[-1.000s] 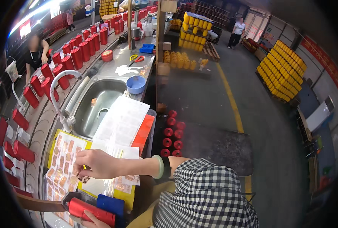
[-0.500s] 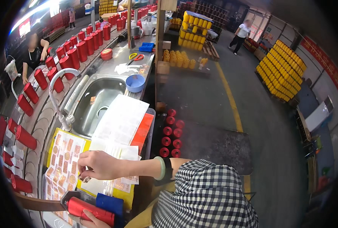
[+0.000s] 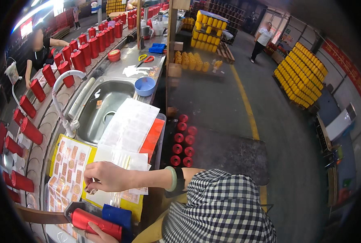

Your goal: Applying gold labels to red canisters/bottles on a factory production line.

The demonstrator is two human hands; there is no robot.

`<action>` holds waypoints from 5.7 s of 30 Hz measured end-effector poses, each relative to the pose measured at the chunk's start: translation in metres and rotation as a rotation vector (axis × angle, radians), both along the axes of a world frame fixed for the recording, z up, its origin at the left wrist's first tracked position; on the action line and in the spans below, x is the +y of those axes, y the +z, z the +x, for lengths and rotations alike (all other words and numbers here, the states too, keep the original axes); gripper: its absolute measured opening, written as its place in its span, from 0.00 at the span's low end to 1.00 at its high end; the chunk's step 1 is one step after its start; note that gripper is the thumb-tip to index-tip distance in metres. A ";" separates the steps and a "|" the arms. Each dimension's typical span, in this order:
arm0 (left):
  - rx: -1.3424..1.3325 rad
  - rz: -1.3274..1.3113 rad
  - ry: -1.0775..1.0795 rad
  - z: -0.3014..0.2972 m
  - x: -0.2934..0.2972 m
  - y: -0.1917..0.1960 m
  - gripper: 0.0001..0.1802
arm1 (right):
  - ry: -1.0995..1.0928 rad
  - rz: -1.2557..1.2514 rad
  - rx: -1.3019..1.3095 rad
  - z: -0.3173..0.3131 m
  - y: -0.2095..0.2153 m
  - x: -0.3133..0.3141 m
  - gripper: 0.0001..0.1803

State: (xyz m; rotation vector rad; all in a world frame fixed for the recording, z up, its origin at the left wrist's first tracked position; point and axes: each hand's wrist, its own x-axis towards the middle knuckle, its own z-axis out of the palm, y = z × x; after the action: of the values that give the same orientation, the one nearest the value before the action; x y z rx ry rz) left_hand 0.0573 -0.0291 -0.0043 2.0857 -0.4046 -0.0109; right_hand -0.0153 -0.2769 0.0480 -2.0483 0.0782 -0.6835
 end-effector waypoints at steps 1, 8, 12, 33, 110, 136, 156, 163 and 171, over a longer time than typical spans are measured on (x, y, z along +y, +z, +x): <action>0.000 0.001 -0.001 0.002 0.002 -0.002 0.41 | 0.012 0.009 0.007 0.000 0.000 0.000 0.08; 0.009 0.081 0.018 -0.002 -0.001 0.007 0.44 | 0.039 0.033 0.003 0.000 -0.005 0.003 0.08; 0.007 -0.020 0.003 -0.004 -0.002 0.008 0.45 | 0.036 0.034 0.005 -0.001 -0.003 0.004 0.08; 0.023 -0.123 -0.026 0.021 -0.002 -0.025 0.41 | 0.063 0.025 0.012 -0.001 -0.006 0.014 0.07; 0.613 -0.782 -0.026 0.004 0.022 0.014 0.37 | 0.330 0.392 0.502 0.116 -0.025 0.096 0.26; 0.668 -0.880 -0.013 0.011 0.031 0.003 0.34 | 0.311 0.486 0.508 0.079 -0.032 0.083 0.27; 0.661 -0.858 -0.041 0.009 0.031 0.006 0.39 | 0.402 0.563 0.542 0.063 -0.040 0.084 0.43; 0.658 -0.869 -0.050 0.009 0.032 0.003 0.35 | 0.332 0.547 0.569 0.064 -0.038 0.092 0.47; 0.636 -0.804 -0.061 0.009 0.031 0.006 0.41 | 0.263 0.556 0.537 0.081 -0.035 0.091 0.37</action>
State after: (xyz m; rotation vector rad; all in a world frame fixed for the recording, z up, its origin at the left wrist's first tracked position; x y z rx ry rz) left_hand 0.0664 0.0022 0.0022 1.1858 -0.0503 -0.4604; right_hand 0.0662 -0.1858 0.0131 -1.6060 0.2708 0.0699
